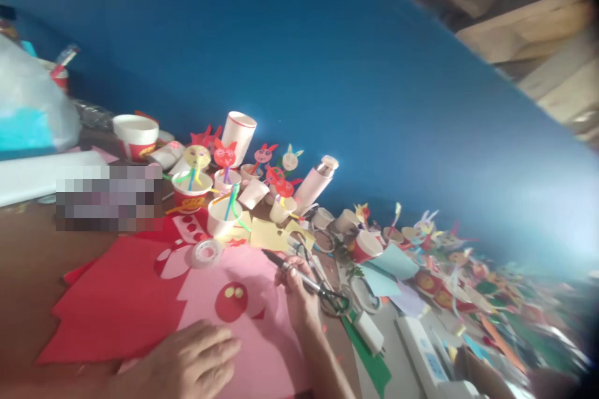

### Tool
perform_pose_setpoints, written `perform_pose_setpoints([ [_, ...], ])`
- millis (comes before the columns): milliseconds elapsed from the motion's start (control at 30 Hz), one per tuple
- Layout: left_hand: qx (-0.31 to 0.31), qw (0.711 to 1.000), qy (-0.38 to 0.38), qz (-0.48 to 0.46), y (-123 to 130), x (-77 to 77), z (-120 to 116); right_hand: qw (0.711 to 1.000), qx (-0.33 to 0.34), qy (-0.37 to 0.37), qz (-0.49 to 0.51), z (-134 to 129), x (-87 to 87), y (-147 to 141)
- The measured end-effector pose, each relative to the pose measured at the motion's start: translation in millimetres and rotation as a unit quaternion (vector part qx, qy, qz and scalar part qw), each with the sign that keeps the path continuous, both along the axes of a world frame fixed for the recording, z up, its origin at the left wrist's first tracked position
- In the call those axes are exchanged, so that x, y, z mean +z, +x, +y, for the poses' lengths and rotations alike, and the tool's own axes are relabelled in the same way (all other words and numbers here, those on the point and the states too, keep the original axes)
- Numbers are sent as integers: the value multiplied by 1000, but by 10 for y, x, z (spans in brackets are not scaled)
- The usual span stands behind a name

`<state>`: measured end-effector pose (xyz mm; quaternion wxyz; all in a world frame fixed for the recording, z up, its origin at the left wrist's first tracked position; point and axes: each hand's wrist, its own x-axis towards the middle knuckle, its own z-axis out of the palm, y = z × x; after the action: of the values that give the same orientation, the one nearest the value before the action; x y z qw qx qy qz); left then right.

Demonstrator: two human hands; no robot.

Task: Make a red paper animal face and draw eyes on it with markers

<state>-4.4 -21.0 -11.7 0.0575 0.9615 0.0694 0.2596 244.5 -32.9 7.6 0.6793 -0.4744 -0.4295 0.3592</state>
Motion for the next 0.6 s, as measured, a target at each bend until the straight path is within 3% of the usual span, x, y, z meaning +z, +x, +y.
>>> perform_pose_setpoints([
  [100, 53, 995, -23, 79, -93, 137, -92, 1000, 7, -13, 1, -34, -18, 9],
  [167, 39, 993, -22, 108, -80, 152, -143, 999, 9, -31, -15, -62, -13, 5],
  [333, 69, 992, -51, 90, -12, 56, -215, 988, -40, -88, -124, -179, 105, -74],
  [433, 73, 992, -40, 94, -3, 110, -190, 979, -50, -114, -161, -243, 223, -154],
  [600, 99, 991, -23, 86, 11, 199, -132, 977, -24, -172, -126, -325, 327, -323],
])
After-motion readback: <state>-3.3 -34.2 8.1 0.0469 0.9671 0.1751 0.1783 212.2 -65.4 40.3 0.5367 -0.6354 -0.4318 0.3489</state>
